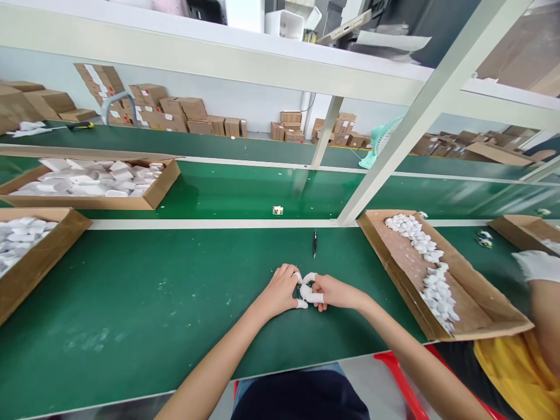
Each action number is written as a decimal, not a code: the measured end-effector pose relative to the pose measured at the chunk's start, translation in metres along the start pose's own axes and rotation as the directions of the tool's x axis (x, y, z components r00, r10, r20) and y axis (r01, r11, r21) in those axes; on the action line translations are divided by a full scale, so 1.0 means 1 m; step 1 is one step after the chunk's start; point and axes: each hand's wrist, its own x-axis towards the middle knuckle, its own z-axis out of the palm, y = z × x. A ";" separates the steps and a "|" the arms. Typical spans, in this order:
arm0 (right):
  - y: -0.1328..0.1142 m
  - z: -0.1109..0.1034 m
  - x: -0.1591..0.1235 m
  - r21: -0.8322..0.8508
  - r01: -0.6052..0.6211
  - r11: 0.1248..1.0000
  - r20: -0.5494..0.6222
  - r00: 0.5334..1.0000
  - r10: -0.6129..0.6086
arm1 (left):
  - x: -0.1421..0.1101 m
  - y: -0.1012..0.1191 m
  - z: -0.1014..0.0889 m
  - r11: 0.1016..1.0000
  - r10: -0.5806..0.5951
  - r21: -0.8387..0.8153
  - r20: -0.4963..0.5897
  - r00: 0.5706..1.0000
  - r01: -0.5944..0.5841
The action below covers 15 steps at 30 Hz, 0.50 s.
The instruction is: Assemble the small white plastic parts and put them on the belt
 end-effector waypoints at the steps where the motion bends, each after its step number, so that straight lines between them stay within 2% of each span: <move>1: 0.001 -0.001 -0.001 -0.034 -0.001 0.999 0.005 1.000 0.002 | 0.000 0.000 0.000 1.000 0.007 0.018 0.000 1.000 -0.007; 5: -0.001 -0.001 -0.002 -0.250 -0.041 0.967 -0.105 0.994 0.015 | 0.000 -0.002 -0.001 0.995 0.034 0.089 0.013 0.999 -0.035; 8: -0.007 0.003 -0.004 -0.412 -0.044 0.910 -0.140 0.990 -0.015 | 0.000 -0.004 -0.001 0.991 0.039 0.127 0.024 0.999 -0.042; 12: -0.017 0.011 -0.007 -0.631 -0.079 0.771 -0.196 0.979 -0.060 | 0.000 -0.003 -0.004 0.992 0.047 0.118 0.021 0.999 -0.049; 15: -0.025 0.000 0.000 -0.744 -0.047 0.667 -0.196 0.969 -0.150 | 0.000 -0.003 -0.013 0.998 0.004 0.061 -0.038 0.999 -0.001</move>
